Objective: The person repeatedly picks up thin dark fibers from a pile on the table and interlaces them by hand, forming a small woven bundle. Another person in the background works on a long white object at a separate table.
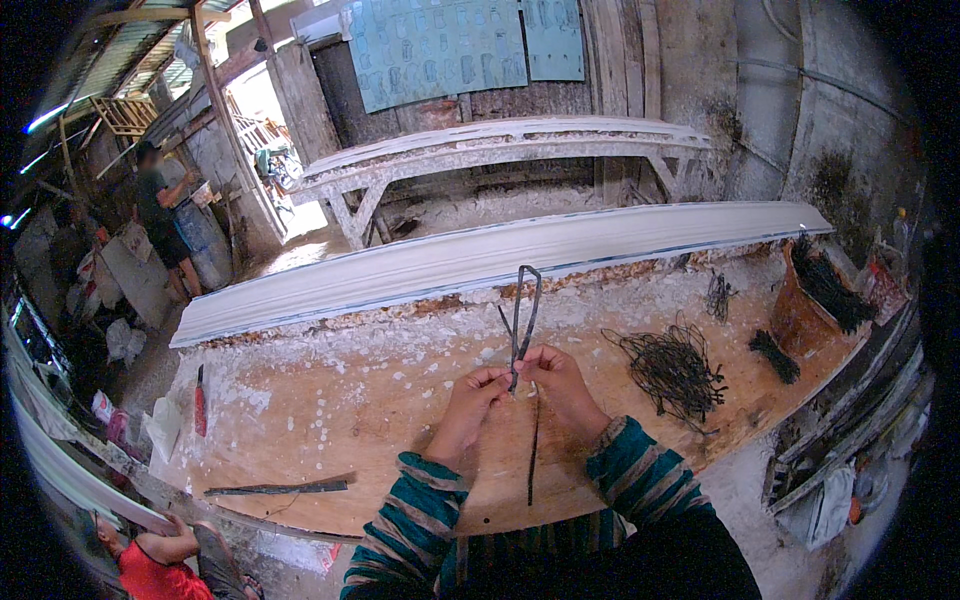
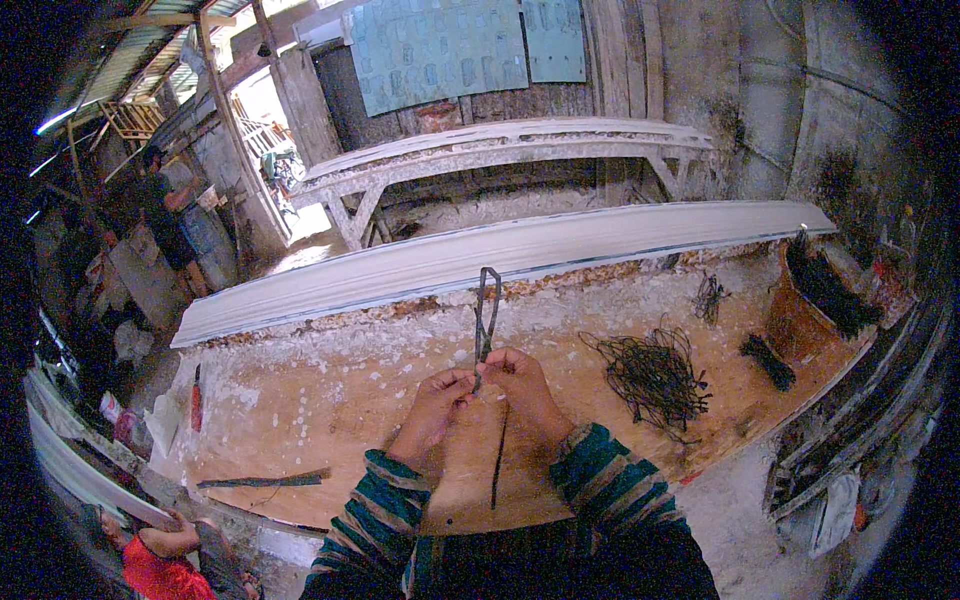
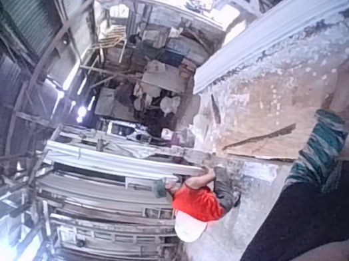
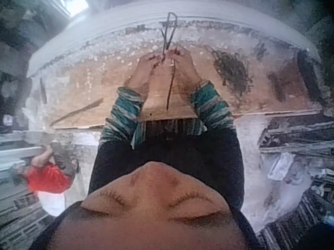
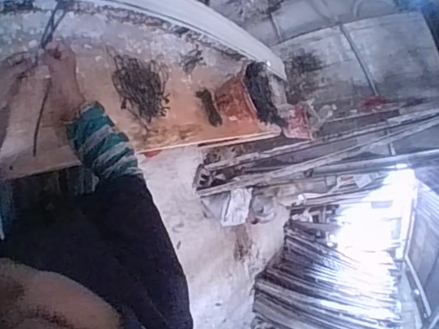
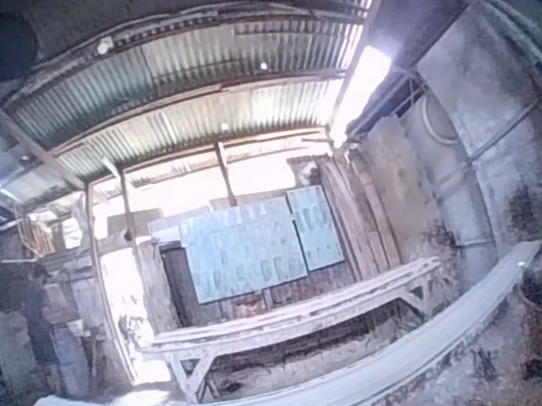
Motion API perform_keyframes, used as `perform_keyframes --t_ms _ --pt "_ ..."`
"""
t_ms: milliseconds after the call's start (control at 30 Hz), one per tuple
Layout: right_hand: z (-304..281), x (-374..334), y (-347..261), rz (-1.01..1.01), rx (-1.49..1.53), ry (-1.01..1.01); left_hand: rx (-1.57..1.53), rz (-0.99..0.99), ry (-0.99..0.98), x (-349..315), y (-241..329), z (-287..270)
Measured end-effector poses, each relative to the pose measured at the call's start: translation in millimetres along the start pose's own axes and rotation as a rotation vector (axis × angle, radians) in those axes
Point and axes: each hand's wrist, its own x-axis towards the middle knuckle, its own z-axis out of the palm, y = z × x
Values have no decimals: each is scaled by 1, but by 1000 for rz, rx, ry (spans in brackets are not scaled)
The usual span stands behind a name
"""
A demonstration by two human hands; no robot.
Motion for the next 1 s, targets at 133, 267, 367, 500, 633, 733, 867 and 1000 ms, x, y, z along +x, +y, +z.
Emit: perform_keyframes --t_ms 133,267,367,500,633,733,867,1000 --pt "-2 1 5 0 -30 -11 23 12 -7 2 -4 -2" --pt "-3 3 10 -40 -118 3 9 10 -6 1 -2 0" --pt "0 2 8 -67 -161 38 6 8 -3 1 -1 1" --pt "2 1 8 -79 -145 49 24 3 4 -2 1 3" --pt "4 0 6 -105 -115 34 36 34 -12 -1 -2 3" --pt "4 0 8 -114 -119 33 57 55 -24 2 -5 0" --pt "4 -1 7 -133 -105 25 36 31 -19 -1 -1 2" --pt "4 -1 7 -140 -113 35 46 22 -18 -1 1 4"
